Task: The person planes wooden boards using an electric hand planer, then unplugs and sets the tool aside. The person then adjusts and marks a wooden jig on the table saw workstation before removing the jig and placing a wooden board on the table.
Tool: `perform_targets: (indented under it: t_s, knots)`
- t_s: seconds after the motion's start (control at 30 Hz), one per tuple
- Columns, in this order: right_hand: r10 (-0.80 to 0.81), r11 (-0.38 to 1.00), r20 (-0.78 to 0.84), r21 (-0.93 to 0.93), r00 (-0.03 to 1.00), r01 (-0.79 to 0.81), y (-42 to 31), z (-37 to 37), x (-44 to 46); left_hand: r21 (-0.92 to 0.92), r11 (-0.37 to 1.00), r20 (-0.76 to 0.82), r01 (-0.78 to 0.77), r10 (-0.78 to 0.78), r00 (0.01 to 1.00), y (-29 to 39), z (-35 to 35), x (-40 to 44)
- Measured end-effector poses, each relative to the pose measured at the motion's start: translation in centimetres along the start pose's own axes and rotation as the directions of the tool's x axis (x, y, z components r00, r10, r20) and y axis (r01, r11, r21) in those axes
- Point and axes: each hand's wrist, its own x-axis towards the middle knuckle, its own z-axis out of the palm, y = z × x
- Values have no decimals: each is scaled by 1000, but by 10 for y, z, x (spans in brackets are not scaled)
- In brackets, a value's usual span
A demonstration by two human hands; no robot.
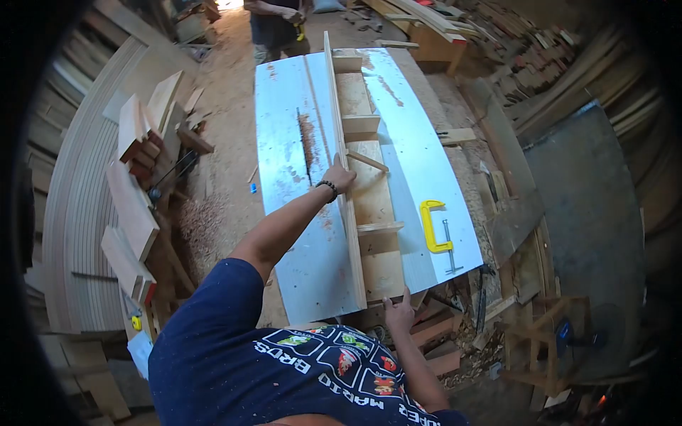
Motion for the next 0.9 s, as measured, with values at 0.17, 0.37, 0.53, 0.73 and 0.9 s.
perform_targets:
  t_s: [0.17,0.37,0.53,0.73,0.9]
  knots:
    - [35,998,-36,-51,999,-37,-10,0,11,12,999,82,-39,38,996,35,18,37]
    - [138,984,-52,-105,989,-143,-36,-10,24,17,995,59,-97,96,994,62,55,95]
    - [116,989,-58,-87,992,-121,-16,1,23,-11,990,63,-140,140,988,71,61,84]
    - [479,606,206,626,853,-491,37,51,-13,-117,979,-117,-165,151,982,35,74,3]
    - [624,-47,424,858,656,-511,48,70,-83,-210,904,-161,-372,344,925,-35,117,-69]
